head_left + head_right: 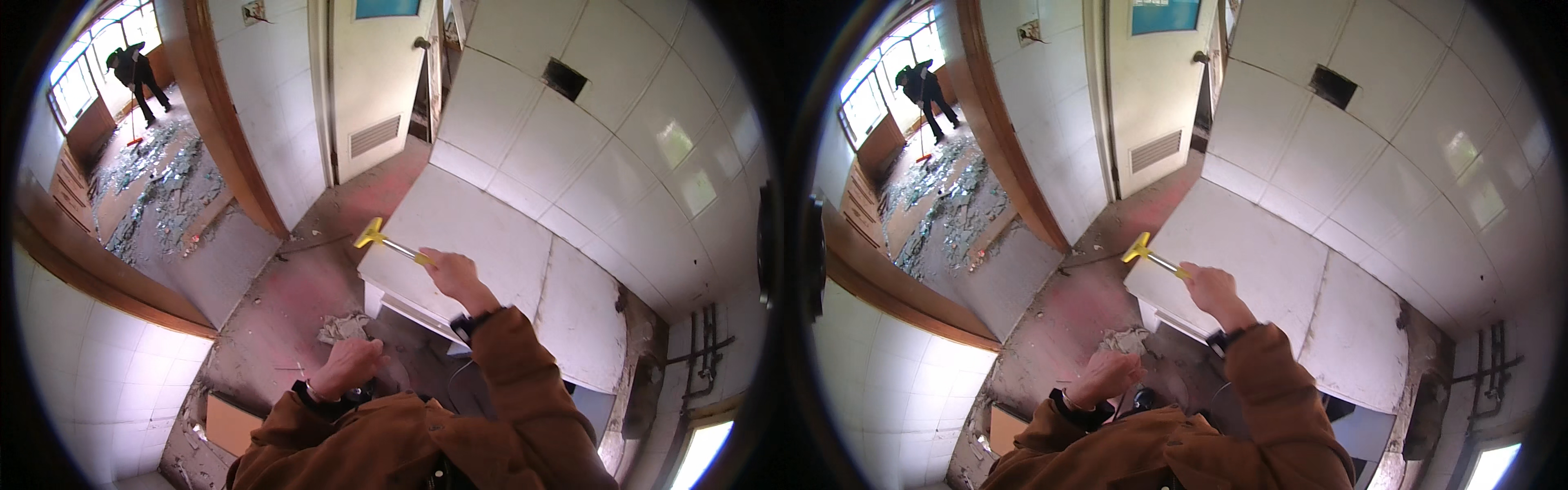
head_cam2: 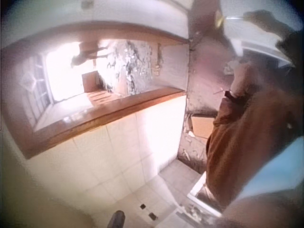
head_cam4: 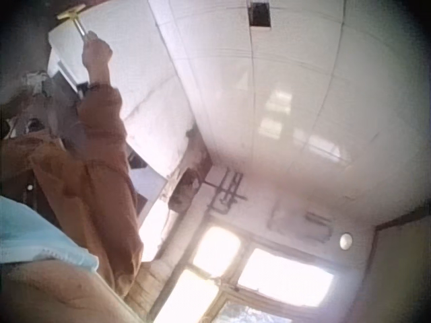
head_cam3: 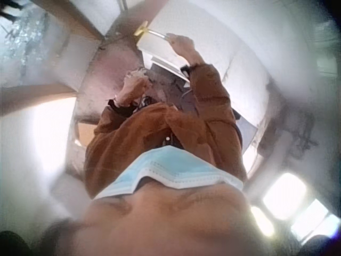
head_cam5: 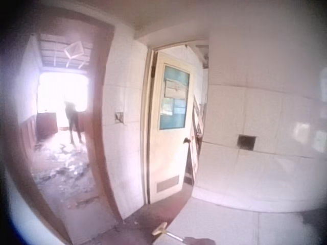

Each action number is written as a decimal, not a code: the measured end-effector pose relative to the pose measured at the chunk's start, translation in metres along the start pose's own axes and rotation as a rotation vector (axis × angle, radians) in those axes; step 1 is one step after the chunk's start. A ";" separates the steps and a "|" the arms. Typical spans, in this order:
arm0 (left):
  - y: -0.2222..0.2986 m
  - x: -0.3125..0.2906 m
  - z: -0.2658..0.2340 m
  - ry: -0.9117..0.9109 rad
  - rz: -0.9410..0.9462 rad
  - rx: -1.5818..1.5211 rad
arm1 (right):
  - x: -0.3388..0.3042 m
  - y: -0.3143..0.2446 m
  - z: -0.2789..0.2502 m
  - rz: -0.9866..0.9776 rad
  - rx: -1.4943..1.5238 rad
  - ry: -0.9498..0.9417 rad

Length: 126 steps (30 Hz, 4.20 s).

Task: The person uses a yellow scraper to remove material from a white tiled surface in a small room. They repeatedly scrape along the seams and edges of the tiles, working methodically across the area.

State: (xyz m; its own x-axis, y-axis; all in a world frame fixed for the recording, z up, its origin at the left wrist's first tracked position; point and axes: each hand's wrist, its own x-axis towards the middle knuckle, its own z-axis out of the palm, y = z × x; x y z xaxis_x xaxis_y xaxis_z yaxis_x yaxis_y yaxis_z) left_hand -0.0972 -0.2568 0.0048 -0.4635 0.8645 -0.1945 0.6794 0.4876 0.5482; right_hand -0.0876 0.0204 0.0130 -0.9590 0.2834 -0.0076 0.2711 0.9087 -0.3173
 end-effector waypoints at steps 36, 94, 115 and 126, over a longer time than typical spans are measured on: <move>-0.015 0.007 -0.011 -0.085 -0.018 0.018 | 0.002 0.047 -0.007 0.195 0.078 0.171; 0.053 0.045 0.011 -0.142 0.138 0.141 | -0.193 0.188 -0.059 0.743 0.060 0.099; 0.078 0.002 0.037 0.002 -0.115 0.035 | -0.116 0.294 -0.093 0.482 0.078 0.009; 0.102 -0.015 0.053 -0.069 -0.284 0.062 | -0.038 0.301 -0.094 0.369 0.109 -0.004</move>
State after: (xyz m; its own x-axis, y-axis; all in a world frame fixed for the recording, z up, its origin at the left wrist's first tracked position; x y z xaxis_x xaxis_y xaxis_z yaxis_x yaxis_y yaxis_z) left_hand 0.0099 -0.2137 0.0205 -0.6018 0.6975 -0.3891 0.5627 0.7160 0.4132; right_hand 0.0380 0.3120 0.0066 -0.7992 0.5836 -0.1438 0.5875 0.7081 -0.3917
